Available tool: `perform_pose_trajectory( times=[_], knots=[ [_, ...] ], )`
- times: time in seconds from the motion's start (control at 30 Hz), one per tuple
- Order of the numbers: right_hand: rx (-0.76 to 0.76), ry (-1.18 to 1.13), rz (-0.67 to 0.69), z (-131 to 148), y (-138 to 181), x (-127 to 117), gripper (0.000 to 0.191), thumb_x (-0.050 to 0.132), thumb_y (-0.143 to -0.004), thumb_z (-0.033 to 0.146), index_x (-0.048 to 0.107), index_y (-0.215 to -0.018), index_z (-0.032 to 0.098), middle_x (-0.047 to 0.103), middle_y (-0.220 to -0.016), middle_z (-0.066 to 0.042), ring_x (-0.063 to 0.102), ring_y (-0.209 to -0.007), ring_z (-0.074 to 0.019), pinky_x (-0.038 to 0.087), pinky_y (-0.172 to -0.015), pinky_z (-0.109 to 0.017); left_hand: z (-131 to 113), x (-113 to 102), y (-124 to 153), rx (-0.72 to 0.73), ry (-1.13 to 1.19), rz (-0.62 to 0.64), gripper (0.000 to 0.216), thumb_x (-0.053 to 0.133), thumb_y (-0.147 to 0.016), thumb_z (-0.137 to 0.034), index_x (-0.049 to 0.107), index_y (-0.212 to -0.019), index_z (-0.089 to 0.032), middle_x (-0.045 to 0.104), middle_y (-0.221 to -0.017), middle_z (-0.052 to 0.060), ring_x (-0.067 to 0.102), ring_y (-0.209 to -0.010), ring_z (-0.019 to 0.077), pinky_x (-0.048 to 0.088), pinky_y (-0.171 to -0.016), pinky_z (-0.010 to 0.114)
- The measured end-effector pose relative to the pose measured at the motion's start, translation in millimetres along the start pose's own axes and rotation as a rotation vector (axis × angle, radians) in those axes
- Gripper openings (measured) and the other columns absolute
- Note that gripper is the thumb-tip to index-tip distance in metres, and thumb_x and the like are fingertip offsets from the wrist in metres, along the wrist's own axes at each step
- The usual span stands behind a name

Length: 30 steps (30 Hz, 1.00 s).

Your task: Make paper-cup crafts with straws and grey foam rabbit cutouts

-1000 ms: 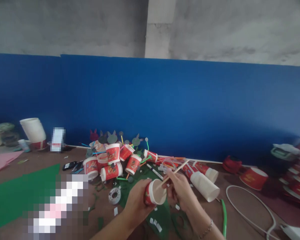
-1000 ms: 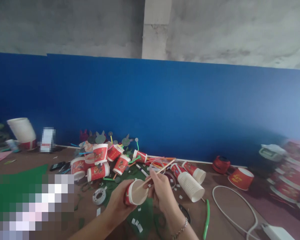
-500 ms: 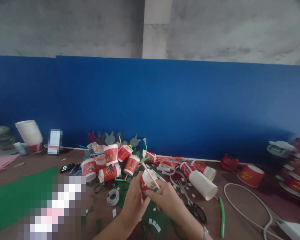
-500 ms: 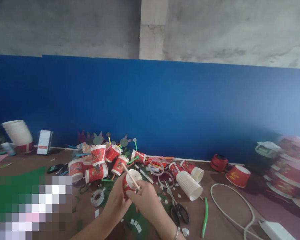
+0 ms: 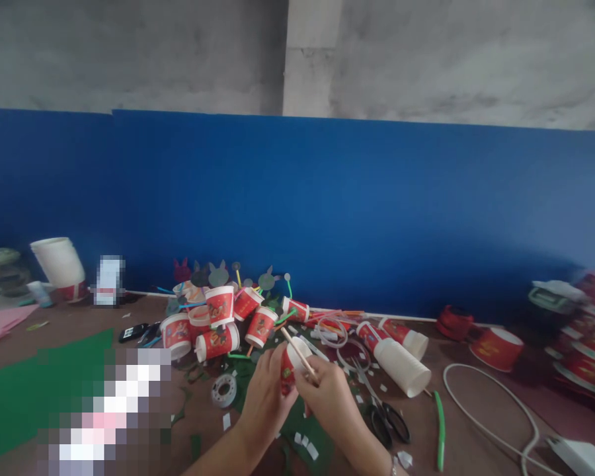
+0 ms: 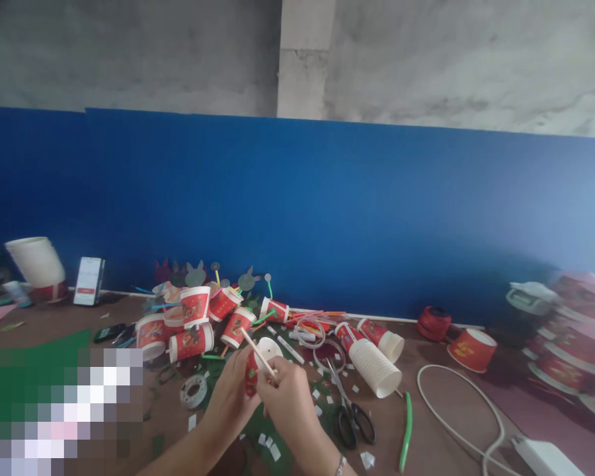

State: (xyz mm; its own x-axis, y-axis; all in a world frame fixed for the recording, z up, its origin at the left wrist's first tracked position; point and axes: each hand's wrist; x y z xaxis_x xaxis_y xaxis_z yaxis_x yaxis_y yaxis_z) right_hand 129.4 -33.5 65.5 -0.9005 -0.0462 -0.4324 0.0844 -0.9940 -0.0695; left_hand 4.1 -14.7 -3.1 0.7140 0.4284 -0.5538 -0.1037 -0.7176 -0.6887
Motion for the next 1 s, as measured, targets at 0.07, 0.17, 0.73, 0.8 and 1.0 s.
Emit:
perform_pose_trajectory(
  times=[0.07, 0.17, 0.73, 0.8, 1.0],
  knots=[
    [-0.001, 0.015, -0.006, 2.0, 0.8, -0.8, 0.016, 0.05, -0.074, 0.028, 0.052, -0.061, 0.019, 0.041, -0.035, 0.008, 0.046, -0.031, -0.01, 0.031, -0.035, -0.017, 0.4, -0.3, -0.4, 0.008, -0.001, 0.003, 0.062, 0.057, -0.067, -0.007, 0.038, -0.124, -0.02, 0.056, -0.103, 0.009, 0.058, -0.097, 0.0265, 0.052, -0.081, 0.043],
    [-0.019, 0.06, -0.021, 3.0, 1.9, -1.4, 0.018, 0.05, -0.074, 0.03, 0.054, -0.061, 0.019, 0.045, -0.038, 0.006, 0.048, -0.032, -0.0103, 0.033, -0.036, -0.018, 1.1, -0.6, -0.7, 0.026, -0.012, 0.012, 0.064, 0.057, -0.067, -0.006, 0.035, -0.126, -0.02, 0.056, -0.102, 0.009, 0.058, -0.095, 0.0264, 0.052, -0.081, 0.043],
    [-0.007, -0.004, 0.094, 2.4, -1.3, -5.1, 0.019, 0.047, -0.075, 0.024, 0.048, -0.056, 0.019, 0.044, -0.033, 0.007, 0.044, -0.031, -0.0085, 0.029, -0.036, -0.016, 0.2, -3.3, -1.4, 0.0, -0.031, 0.042, 0.071, 0.058, -0.065, -0.006, 0.032, -0.13, -0.02, 0.056, -0.105, 0.009, 0.057, -0.099, 0.0266, 0.051, -0.083, 0.042],
    [-0.003, -0.006, 0.08, 3.0, -0.5, -4.5, 0.015, 0.049, -0.073, 0.024, 0.051, -0.059, 0.018, 0.045, -0.035, 0.007, 0.047, -0.032, -0.0093, 0.029, -0.036, -0.016, 1.3, -2.4, -0.8, 0.005, -0.03, 0.047, 0.072, 0.059, -0.065, -0.005, 0.032, -0.13, -0.019, 0.056, -0.103, 0.009, 0.057, -0.098, 0.0263, 0.051, -0.084, 0.042],
    [-0.039, 0.064, 0.037, 2.8, 1.8, -3.0, 0.022, 0.046, -0.076, 0.026, 0.051, -0.057, 0.017, 0.045, -0.035, 0.005, 0.047, -0.032, -0.0095, 0.031, -0.036, -0.016, 3.1, -0.5, 0.3, 0.028, -0.046, 0.037, 0.069, 0.059, -0.067, -0.007, 0.031, -0.129, -0.019, 0.056, -0.105, 0.01, 0.057, -0.1, 0.026, 0.051, -0.083, 0.042]
  ],
)
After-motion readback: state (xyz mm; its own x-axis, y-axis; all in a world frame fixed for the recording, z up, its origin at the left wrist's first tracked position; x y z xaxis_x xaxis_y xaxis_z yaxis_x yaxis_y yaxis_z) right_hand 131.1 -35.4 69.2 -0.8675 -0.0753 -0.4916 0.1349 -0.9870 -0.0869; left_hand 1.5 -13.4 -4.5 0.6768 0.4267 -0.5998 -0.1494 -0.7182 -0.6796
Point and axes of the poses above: each hand's wrist, its own y-axis away from the middle knuckle, its own x-axis out of the palm, z = x × y
